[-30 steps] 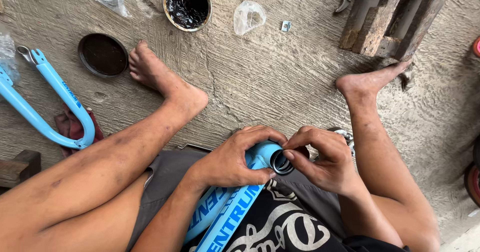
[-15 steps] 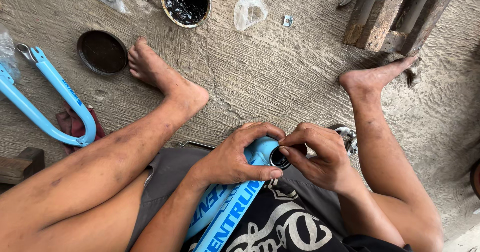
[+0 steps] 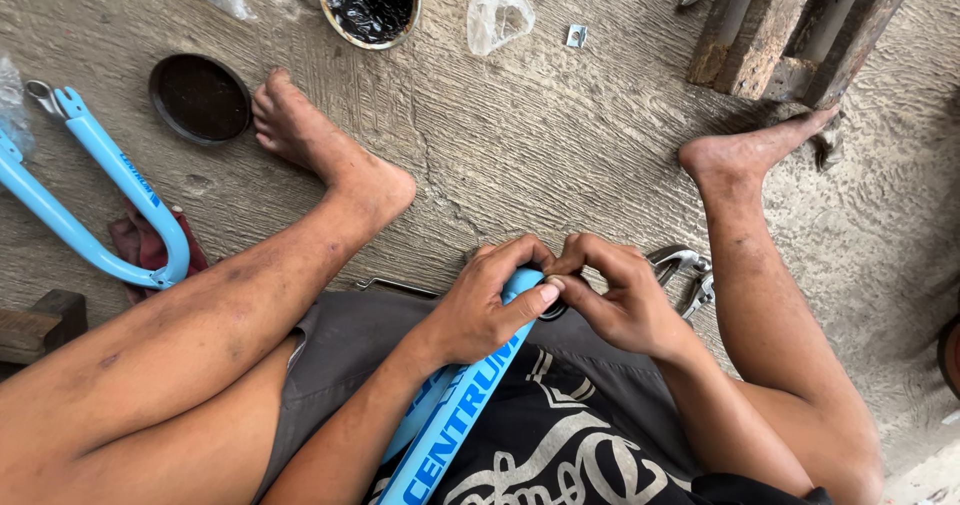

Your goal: The person assembles a bicycle fork by inserting a metal tube into the fork steerer, applying grease to a bearing, and hammering a bearing into the head tube of a bicycle frame. They handle the fork, frame, bearings, and grease while seated on the floor.

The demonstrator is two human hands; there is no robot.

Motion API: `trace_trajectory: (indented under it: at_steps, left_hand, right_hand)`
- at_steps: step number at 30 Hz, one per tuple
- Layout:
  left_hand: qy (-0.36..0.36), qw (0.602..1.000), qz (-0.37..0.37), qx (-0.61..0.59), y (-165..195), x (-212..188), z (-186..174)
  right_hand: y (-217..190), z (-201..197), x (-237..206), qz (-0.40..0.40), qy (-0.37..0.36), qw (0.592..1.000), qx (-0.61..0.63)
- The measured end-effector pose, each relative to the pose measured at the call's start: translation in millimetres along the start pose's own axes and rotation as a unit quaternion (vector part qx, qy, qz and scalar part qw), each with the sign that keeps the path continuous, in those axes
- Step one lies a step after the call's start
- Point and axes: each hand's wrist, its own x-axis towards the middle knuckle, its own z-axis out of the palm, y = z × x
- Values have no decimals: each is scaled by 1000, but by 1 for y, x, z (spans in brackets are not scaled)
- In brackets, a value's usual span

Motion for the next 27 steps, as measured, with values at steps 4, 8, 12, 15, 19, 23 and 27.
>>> trace_trajectory:
  at_steps: [4,8,12,15,19,23,27]
  left_hand:
    - [3,1000,2,1,-4,2,-4]
    - [6,1000,27,12,-6,3,-9]
    - [-20,999,-5,24,-8,6,-8]
    - [-24,997,-42,51,-11,7,-6]
    - [-9,999,30,32,-18,5,-7]
    - [-30,997,16,63,-27,6,-6]
    - [-7,997,62,38,-31,6,-1]
  right_hand:
    - [21,31,-7,54,89,984,147]
    - [28,55,-9,81,158,969,171]
    - [26,60,-6,78,93,970,210]
    - [26,61,0,92,80,952,281]
    - [31,63,1,76,82,961,253]
    - [35,60,-1,76,86,959,261]
    - [32,55,-1,58,79,966,241]
